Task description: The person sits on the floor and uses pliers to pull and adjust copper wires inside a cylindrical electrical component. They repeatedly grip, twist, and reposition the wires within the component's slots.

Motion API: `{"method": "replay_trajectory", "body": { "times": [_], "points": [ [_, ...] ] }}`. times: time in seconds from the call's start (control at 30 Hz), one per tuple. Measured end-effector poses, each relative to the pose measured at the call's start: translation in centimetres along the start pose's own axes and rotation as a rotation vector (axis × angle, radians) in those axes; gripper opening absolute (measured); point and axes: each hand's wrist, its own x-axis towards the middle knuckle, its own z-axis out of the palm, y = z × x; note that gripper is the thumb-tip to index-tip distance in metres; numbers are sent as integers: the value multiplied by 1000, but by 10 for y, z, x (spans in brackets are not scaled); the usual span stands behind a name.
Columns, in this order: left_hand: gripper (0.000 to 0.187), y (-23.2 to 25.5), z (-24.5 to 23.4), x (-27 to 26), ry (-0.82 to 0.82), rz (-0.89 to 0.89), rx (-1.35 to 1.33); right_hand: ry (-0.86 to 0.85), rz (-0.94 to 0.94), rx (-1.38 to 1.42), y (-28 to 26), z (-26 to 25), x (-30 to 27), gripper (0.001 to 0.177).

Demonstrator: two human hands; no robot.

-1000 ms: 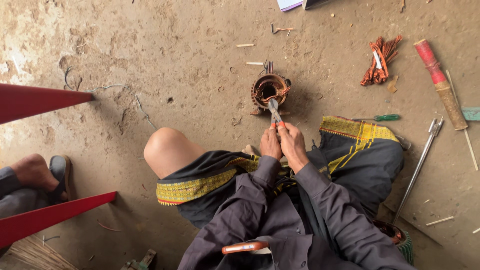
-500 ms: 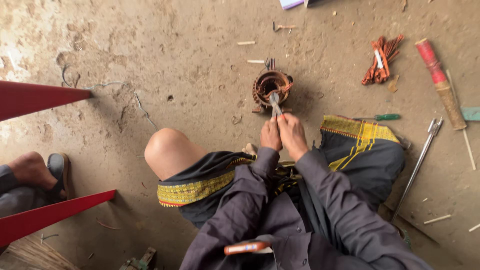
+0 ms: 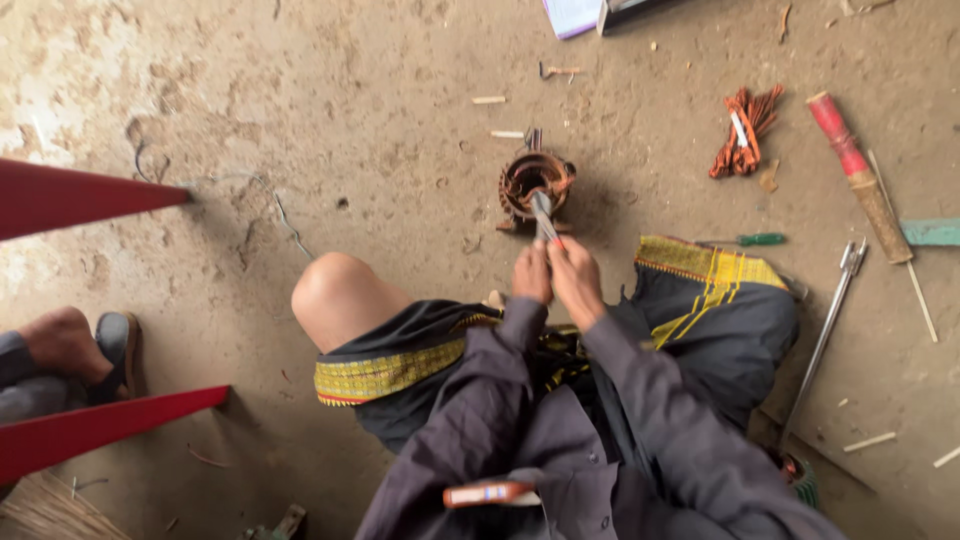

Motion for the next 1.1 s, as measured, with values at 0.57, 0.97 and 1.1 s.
{"method": "replay_trajectory", "body": {
  "times": [0.57, 0.97, 1.1],
  "points": [
    [30, 15, 11, -47, -372, -444, -759, -321, 295, 331, -47, -80, -44, 35],
    [59, 122, -77, -160, -1109, -525, -938, -978, 715, 908, -110, -181, -124, 44],
    [38, 83, -63, -142, -1019, -408, -763, -788, 778, 791, -116, -199, -107, 43]
  ]
}}
